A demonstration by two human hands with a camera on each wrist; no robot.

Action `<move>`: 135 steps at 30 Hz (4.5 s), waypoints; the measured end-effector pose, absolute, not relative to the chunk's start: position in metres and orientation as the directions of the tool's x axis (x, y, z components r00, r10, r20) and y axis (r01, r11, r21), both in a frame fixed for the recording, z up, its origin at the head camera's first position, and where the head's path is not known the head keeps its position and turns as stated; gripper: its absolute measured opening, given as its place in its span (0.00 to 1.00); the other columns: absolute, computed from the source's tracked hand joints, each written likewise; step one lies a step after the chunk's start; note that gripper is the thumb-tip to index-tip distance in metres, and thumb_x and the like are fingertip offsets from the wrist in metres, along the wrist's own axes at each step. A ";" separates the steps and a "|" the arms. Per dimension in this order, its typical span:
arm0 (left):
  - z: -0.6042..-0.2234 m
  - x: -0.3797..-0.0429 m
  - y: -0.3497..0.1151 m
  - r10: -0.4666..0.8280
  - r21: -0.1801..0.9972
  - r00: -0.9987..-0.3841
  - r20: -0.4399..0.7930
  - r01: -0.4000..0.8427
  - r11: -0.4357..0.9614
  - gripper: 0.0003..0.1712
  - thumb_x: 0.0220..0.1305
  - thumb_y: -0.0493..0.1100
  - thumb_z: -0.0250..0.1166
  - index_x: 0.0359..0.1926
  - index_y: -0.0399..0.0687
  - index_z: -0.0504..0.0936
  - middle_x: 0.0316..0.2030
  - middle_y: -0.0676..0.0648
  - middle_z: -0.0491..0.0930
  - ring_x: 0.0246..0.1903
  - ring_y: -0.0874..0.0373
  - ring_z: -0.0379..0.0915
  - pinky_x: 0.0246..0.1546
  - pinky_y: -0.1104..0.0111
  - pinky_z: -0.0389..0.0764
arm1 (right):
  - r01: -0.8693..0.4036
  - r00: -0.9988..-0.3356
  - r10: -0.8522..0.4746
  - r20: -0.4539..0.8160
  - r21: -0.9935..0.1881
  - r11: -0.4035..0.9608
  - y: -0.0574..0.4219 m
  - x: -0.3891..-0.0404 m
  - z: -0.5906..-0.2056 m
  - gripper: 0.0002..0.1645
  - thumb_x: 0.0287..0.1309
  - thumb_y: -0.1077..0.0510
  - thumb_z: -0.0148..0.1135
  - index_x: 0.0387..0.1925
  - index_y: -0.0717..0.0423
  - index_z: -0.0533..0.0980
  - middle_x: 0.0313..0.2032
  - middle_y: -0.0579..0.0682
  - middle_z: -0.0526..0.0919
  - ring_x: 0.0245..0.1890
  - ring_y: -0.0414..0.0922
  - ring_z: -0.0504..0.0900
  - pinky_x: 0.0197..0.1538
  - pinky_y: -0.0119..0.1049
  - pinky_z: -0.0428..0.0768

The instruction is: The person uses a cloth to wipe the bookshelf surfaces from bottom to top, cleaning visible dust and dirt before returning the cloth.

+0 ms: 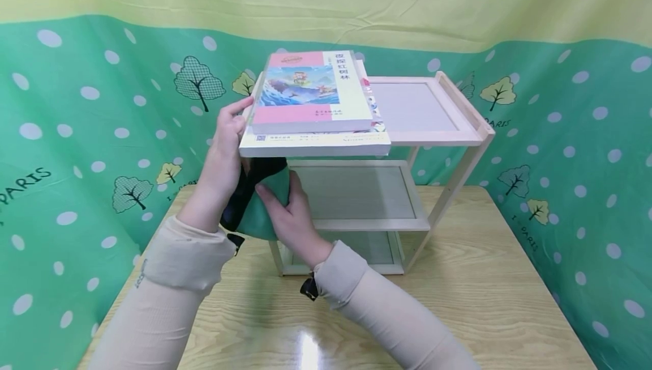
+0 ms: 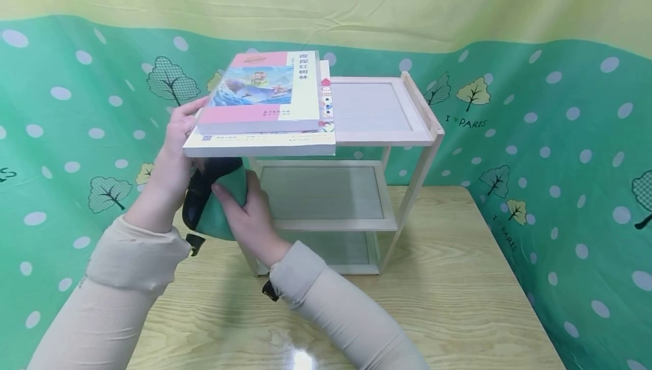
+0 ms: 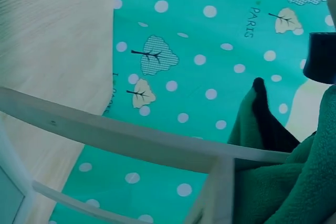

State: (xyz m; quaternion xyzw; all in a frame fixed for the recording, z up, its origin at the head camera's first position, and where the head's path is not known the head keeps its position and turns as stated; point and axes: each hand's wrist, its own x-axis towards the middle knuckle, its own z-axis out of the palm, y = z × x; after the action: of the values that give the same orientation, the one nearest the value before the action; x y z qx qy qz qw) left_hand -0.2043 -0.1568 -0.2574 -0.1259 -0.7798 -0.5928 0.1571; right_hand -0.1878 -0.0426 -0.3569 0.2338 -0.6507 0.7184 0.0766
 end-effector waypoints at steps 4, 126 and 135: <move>-0.257 -0.204 -0.157 0.013 0.893 -0.924 0.383 0.374 0.251 0.33 0.72 0.54 0.37 0.74 0.47 0.55 0.67 0.44 0.65 0.29 0.61 0.67 0.27 0.72 0.67 | -0.445 -0.873 -0.153 0.463 -0.885 -0.135 -0.043 -0.188 -0.350 0.21 0.70 0.55 0.56 0.55 0.64 0.64 0.44 0.62 0.76 0.40 0.36 0.76 0.44 0.31 0.78; -0.259 -0.204 -0.156 0.048 0.890 -0.926 0.375 0.374 0.262 0.35 0.71 0.58 0.33 0.75 0.52 0.52 0.74 0.48 0.54 0.64 0.53 0.61 0.63 0.52 0.61 | -0.554 -0.828 0.041 0.560 -0.827 0.098 -0.023 -0.126 -0.486 0.19 0.56 0.60 0.71 0.48 0.49 0.77 0.54 0.51 0.74 0.55 0.45 0.74 0.61 0.44 0.72; -0.259 -0.205 -0.156 0.050 0.886 -0.923 0.382 0.381 0.264 0.35 0.71 0.57 0.33 0.74 0.51 0.52 0.75 0.53 0.52 0.67 0.55 0.58 0.64 0.52 0.60 | -0.485 -0.870 0.051 0.490 -0.870 0.085 -0.027 -0.133 -0.491 0.30 0.55 0.58 0.72 0.59 0.48 0.73 0.55 0.49 0.76 0.56 0.44 0.75 0.61 0.44 0.74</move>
State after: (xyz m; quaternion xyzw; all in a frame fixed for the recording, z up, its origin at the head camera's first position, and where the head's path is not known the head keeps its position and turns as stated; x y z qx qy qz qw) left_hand -0.2049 -0.1557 -0.2587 -0.1377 -0.7824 -0.5910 0.1401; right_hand -0.1335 -0.0271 -0.4914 0.1533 -0.7079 0.6587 0.2038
